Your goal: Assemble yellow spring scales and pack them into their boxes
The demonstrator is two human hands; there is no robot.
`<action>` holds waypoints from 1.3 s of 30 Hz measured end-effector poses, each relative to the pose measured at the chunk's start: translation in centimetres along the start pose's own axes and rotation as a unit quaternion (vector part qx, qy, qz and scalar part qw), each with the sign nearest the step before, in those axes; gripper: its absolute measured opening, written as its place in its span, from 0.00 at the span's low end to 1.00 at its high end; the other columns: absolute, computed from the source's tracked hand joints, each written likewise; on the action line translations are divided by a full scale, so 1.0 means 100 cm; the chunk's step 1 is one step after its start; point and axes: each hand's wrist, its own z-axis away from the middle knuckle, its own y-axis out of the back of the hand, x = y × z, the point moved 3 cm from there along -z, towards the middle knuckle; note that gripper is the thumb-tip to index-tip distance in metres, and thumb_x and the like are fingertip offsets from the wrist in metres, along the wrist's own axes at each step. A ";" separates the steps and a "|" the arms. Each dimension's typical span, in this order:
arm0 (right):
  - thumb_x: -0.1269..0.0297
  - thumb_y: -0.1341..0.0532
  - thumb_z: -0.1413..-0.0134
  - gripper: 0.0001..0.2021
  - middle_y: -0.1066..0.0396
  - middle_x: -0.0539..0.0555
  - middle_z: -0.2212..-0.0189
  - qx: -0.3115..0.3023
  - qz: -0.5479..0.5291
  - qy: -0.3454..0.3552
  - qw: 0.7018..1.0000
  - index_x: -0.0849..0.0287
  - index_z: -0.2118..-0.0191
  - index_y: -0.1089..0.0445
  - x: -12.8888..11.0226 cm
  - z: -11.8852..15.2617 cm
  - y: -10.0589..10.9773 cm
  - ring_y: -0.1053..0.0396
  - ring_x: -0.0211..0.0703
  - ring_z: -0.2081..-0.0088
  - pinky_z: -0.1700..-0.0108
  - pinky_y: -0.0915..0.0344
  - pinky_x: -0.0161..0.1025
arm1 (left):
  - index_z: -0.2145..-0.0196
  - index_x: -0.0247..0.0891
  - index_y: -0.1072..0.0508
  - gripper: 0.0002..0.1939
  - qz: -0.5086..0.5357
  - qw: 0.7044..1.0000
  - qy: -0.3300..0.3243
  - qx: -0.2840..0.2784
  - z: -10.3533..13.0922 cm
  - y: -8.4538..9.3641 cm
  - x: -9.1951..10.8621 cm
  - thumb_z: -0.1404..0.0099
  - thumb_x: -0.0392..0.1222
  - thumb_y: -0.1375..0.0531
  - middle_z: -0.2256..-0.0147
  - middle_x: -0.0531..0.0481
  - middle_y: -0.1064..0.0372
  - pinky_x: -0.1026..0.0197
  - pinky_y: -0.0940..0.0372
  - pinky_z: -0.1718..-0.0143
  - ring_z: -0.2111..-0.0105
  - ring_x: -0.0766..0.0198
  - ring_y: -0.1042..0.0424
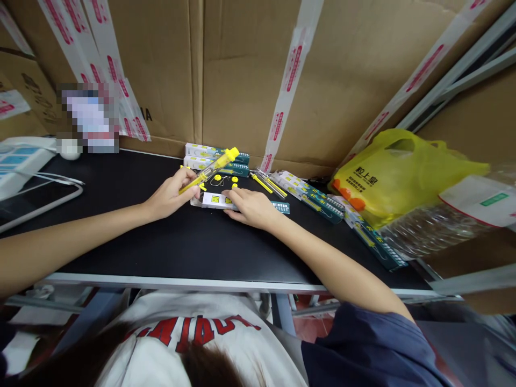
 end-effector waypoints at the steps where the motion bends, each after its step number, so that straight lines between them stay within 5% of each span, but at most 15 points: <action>1: 0.56 0.46 0.37 0.20 0.28 0.61 0.54 0.012 0.002 -0.004 1.000 0.64 0.46 0.38 0.001 0.000 0.000 0.28 0.49 0.56 0.61 0.35 0.39 | 0.63 0.39 0.41 0.09 0.000 1.000 0.010 0.006 0.000 0.000 -0.001 0.35 0.46 0.45 0.72 0.55 0.33 0.62 0.39 0.68 0.71 0.66 0.31; 10: 0.55 0.48 0.37 0.24 0.27 0.61 0.53 0.045 0.013 -0.032 0.998 0.64 0.40 0.42 0.001 0.002 -0.001 0.28 0.49 0.56 0.62 0.35 0.39 | 0.71 0.39 0.42 0.14 0.168 0.985 0.050 0.013 -0.004 -0.008 -0.009 0.46 0.41 0.37 0.73 0.56 0.37 0.65 0.37 0.69 0.72 0.69 0.32; 14: 0.54 0.49 0.37 0.21 0.27 0.63 0.54 0.021 0.036 -0.073 0.996 0.63 0.46 0.36 0.003 0.003 -0.004 0.28 0.52 0.55 0.59 0.35 0.41 | 0.71 0.38 0.42 0.16 0.208 0.977 0.036 -0.012 -0.002 -0.012 -0.005 0.48 0.40 0.36 0.69 0.55 0.37 0.65 0.35 0.67 0.70 0.70 0.32; 19: 0.54 0.51 0.36 0.20 0.26 0.62 0.55 -0.018 0.052 -0.101 0.993 0.62 0.48 0.35 0.002 0.002 -0.005 0.28 0.52 0.56 0.60 0.36 0.40 | 0.70 0.38 0.40 0.16 0.182 0.983 0.011 0.018 0.001 -0.012 0.000 0.46 0.40 0.34 0.68 0.54 0.36 0.63 0.33 0.62 0.67 0.69 0.32; 26: 0.51 0.51 0.36 0.19 0.24 0.61 0.62 0.005 0.047 -0.082 0.995 0.62 0.54 0.33 0.001 0.003 -0.006 0.27 0.50 0.60 0.64 0.37 0.39 | 0.70 0.38 0.39 0.18 0.138 0.989 -0.025 0.055 0.002 -0.007 0.002 0.46 0.45 0.32 0.60 0.46 0.32 0.55 0.32 0.56 0.54 0.57 0.30; 32: 0.52 0.49 0.37 0.19 0.25 0.62 0.58 0.032 0.037 -0.076 0.996 0.62 0.52 0.34 -0.002 0.003 -0.004 0.27 0.51 0.59 0.63 0.35 0.40 | 0.70 0.39 0.41 0.19 0.128 0.990 0.001 0.055 0.004 -0.007 0.006 0.46 0.48 0.33 0.54 0.42 0.30 0.53 0.32 0.54 0.53 0.56 0.29; 39: 0.53 0.48 0.38 0.19 0.23 0.61 0.64 -0.009 0.041 -0.099 0.994 0.62 0.54 0.30 -0.005 0.003 -0.003 0.26 0.51 0.63 0.65 0.36 0.40 | 0.71 0.38 0.41 0.19 0.134 0.990 0.006 0.039 0.004 -0.007 0.004 0.46 0.47 0.33 0.60 0.45 0.26 0.54 0.32 0.53 0.57 0.58 0.26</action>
